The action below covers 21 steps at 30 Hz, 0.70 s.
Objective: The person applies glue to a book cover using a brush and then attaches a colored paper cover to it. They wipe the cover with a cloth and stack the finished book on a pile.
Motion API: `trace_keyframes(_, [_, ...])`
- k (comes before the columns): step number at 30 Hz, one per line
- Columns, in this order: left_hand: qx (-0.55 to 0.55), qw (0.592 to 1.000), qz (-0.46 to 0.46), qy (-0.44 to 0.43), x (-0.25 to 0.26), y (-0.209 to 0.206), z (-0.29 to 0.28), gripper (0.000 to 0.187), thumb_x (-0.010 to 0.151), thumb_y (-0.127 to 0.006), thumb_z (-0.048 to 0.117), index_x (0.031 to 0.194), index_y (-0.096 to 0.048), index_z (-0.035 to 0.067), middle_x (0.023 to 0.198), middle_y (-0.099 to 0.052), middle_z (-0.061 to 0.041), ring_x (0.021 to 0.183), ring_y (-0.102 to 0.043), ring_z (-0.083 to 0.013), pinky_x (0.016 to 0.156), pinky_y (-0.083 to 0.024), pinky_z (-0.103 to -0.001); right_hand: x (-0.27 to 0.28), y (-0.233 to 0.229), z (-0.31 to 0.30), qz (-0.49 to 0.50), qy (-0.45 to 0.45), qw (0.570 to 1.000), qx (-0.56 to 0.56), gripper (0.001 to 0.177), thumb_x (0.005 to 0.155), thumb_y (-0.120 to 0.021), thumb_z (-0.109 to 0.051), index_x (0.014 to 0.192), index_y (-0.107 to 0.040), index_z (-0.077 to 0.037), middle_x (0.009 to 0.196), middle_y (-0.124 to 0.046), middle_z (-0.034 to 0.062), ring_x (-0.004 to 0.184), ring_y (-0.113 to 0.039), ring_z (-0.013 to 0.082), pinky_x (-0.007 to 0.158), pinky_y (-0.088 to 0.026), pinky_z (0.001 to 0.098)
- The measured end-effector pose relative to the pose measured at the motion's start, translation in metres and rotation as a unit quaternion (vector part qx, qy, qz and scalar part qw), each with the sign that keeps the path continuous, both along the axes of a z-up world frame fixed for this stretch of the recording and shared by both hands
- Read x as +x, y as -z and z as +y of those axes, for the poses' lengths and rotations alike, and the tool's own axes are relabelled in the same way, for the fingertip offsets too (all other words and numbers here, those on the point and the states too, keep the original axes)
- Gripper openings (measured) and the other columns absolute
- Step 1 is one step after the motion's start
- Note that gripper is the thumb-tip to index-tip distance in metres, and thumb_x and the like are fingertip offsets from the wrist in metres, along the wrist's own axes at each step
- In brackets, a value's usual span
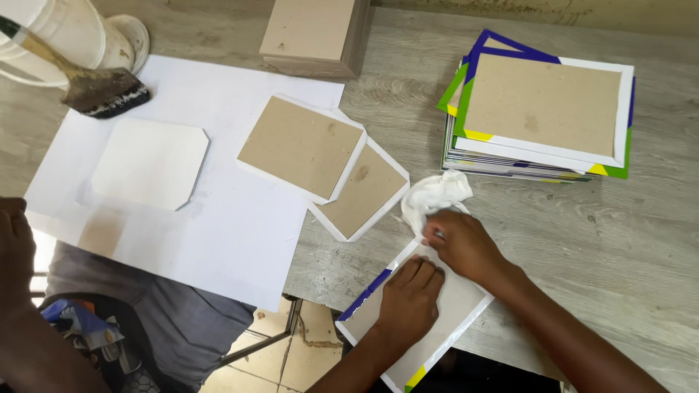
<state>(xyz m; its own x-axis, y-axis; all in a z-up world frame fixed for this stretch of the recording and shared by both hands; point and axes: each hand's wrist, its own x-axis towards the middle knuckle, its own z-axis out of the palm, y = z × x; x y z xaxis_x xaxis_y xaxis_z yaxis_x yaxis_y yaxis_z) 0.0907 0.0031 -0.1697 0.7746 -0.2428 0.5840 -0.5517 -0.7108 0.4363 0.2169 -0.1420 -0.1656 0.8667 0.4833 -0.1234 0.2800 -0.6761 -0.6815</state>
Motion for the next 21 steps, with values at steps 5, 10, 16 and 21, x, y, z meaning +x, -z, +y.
trace_keyframes(5, [-0.013, 0.999, -0.01, -0.033, -0.006, 0.001, -0.005, 0.035, 0.077, -0.048, -0.021, 0.098, -0.071, -0.004, 0.1, -0.069, -0.017, 0.096, -0.067, -0.0341, 0.106, -0.059, -0.043, -0.082, -0.044, -0.094, 0.175, 0.127, 0.971, -0.099, 0.019, 0.092, -0.079, -0.014, 0.073, -0.079, -0.018, 0.08, -0.076, -0.0038, 0.072, -0.064, 0.0134, 0.07, -0.044, 0.0292])
trace_keyframes(10, [-0.082, 0.974, 0.197, -0.071, -0.076, -0.03, 0.018, 0.039, 0.1, -0.053, 0.01, 0.136, -0.065, 0.001, 0.142, -0.062, -0.02, 0.146, -0.048, -0.0454, 0.124, -0.037, -0.057, -0.135, -0.05, -0.199, 0.236, 0.38, 0.894, -0.032, 0.015, 0.101, -0.083, -0.014, 0.097, -0.09, 0.0, 0.076, -0.077, 0.0162, 0.064, -0.057, 0.0254, 0.058, -0.042, 0.0362])
trace_keyframes(16, [-0.585, 0.596, 0.353, -0.421, -0.125, -0.033, 0.028, 0.063, 0.092, -0.074, 0.016, 0.15, -0.05, 0.008, 0.147, -0.052, -0.018, 0.134, -0.052, -0.033, 0.109, -0.05, -0.05, -0.154, -0.031, -0.227, 0.062, 0.486, 0.857, 0.159, 0.061, 0.14, -0.042, -0.043, 0.134, -0.072, 0.009, 0.094, -0.068, 0.0276, 0.081, -0.065, 0.0358, 0.074, -0.05, 0.0441])
trace_keyframes(21, [-0.741, 0.486, 0.321, -0.334, -0.131, -0.036, 0.033, 0.032, 0.097, -0.072, -0.006, 0.129, -0.076, -0.004, 0.109, -0.079, -0.02, 0.096, -0.07, -0.0296, 0.087, -0.058, -0.042, -0.135, -0.058, -0.159, -0.293, 0.324, 0.893, 0.104, 0.041, 0.117, -0.065, 0.009, 0.154, -0.057, 0.024, 0.161, -0.036, 0.0322, 0.111, -0.065, 0.0459, 0.093, -0.053, 0.0523])
